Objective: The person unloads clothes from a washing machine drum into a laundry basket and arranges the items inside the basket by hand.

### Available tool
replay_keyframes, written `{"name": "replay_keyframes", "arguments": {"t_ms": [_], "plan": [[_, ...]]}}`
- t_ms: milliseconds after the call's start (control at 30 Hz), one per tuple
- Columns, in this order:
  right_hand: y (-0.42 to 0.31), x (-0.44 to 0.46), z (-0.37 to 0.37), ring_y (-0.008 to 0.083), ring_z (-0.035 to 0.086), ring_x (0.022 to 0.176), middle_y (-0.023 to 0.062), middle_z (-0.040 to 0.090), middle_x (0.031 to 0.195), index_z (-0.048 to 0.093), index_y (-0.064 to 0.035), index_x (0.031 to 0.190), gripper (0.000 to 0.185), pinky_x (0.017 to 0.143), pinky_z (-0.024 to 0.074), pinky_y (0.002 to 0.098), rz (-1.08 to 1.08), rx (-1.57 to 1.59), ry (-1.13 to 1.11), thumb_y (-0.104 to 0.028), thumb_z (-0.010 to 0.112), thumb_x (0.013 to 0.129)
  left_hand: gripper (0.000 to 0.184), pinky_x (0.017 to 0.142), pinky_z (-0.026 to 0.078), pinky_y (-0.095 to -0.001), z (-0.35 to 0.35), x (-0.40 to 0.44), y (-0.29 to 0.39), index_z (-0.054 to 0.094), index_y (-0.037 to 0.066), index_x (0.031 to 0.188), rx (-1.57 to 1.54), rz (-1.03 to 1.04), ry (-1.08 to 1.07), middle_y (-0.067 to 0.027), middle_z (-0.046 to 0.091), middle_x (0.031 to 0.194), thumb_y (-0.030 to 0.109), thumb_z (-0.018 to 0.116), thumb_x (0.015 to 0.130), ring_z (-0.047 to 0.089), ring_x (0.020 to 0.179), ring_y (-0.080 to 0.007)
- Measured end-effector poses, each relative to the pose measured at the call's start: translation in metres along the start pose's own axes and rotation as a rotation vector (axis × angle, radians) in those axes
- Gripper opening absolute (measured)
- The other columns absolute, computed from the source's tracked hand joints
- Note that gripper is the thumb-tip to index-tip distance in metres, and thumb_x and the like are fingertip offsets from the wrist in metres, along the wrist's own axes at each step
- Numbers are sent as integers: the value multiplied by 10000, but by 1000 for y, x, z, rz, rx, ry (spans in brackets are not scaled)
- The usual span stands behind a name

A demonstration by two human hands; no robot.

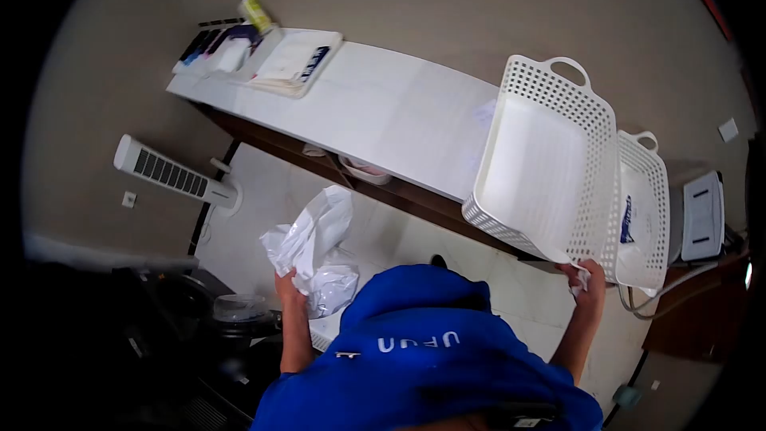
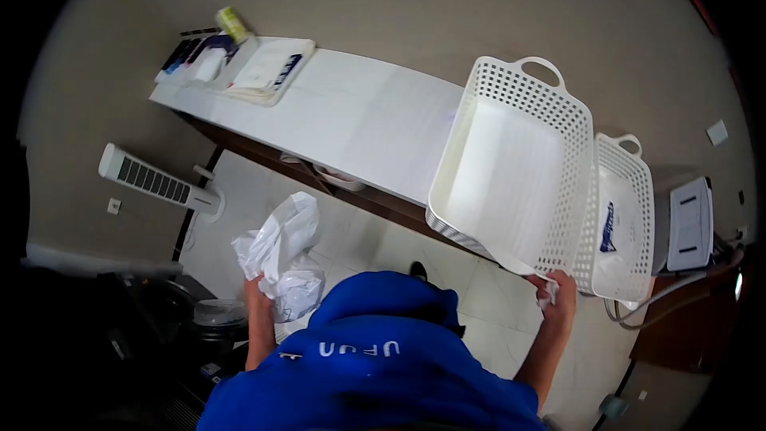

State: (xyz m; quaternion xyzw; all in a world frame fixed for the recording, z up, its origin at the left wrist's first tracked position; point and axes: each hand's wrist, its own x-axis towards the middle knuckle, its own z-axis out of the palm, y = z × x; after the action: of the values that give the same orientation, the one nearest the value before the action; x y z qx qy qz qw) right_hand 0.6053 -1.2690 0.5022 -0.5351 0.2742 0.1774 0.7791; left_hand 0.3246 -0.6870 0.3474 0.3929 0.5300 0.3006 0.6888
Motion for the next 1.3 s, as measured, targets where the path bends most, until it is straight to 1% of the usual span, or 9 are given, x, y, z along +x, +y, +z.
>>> {"name": "replay_keyframes", "arguments": {"t_ms": [167, 267, 567, 733, 867, 967, 1033, 1133, 1300], "plan": [[15, -21, 50, 245, 618, 558, 156, 606, 778, 495, 56, 953, 287, 337, 369, 217, -13, 49, -176, -59, 518, 691, 551, 859, 474, -402, -8, 5, 12, 428, 30, 1243, -83, 2, 57, -159, 528, 1160, -110, 470, 712, 553, 1009, -304], [35, -26, 114, 262, 596, 651, 142, 586, 838, 518, 29, 913, 230, 598, 551, 347, -60, 131, -129, -57, 551, 702, 539, 861, 476, -406, -17, 19, 12, 431, 10, 1235, -209, 10, -94, -169, 527, 1157, -104, 474, 710, 555, 1010, -308], [79, 36, 205, 422, 602, 654, 276, 473, 1032, 360, 116, 1097, 429, 485, 568, 358, 10, 339, -332, 50, 425, 678, 543, 823, 509, -435, 14, -9, 25, 408, -10, 1259, -258, 113, -299, -199, 504, 1179, -80, 469, 724, 558, 1009, -334], [93, 60, 236, 353, 649, 737, 295, 510, 1027, 316, 72, 1186, 461, 347, 373, 252, -63, 233, -396, -136, 481, 809, 543, 830, 508, -442, -5, 10, 27, 409, -6, 1254, -96, 106, -180, -194, 509, 1162, -64, 484, 719, 560, 995, -342], [69, 26, 238, 231, 634, 640, 215, 539, 1052, 374, -56, 1250, 511, 438, 388, 219, 29, -226, -405, -396, 488, 886, 545, 820, 499, -447, -31, 20, 22, 437, 8, 1235, -76, 65, -103, -174, 519, 1148, -42, 511, 697, 555, 995, -332], [83, 86, 203, 199, 629, 657, 178, 551, 1055, 435, -36, 1244, 490, 518, 445, 269, -17, -276, -554, -396, 435, 911, 489, 782, 497, -433, -41, 22, 30, 468, 14, 1207, 77, 138, -20, -151, 540, 1110, 14, 537, 722, 564, 952, -311], [110, 155, 170, 231, 638, 613, 171, 578, 1088, 480, -78, 1198, 442, 493, 491, 316, -266, -412, -374, -359, 536, 861, 376, 716, 513, -421, -71, 45, 23, 493, 5, 1169, 425, 288, 31, -133, 573, 1035, 96, 533, 807, 591, 857, -289], [132, 226, 137, 275, 641, 667, 163, 519, 1206, 487, -94, 1202, 425, 544, 515, 361, -1349, -1126, -88, -316, 546, 843, 435, 745, 505, -423, -26, 6, 35, 455, 15, 1215, 261, 219, 67, -143, 557, 1073, 46, 525, 787, 582, 890, -305], [67, 224, 149, 310, 629, 816, 170, 396, 1327, 498, -120, 1205, 423, 668, 523, 398, -882, -1493, -47, -302, 546, 827, 530, 779, 498, -429, 55, -51, 31, 416, 43, 1260, 122, 71, 26, -163, 539, 1117, -41, 501, 744, 567, 951, -328]]}}
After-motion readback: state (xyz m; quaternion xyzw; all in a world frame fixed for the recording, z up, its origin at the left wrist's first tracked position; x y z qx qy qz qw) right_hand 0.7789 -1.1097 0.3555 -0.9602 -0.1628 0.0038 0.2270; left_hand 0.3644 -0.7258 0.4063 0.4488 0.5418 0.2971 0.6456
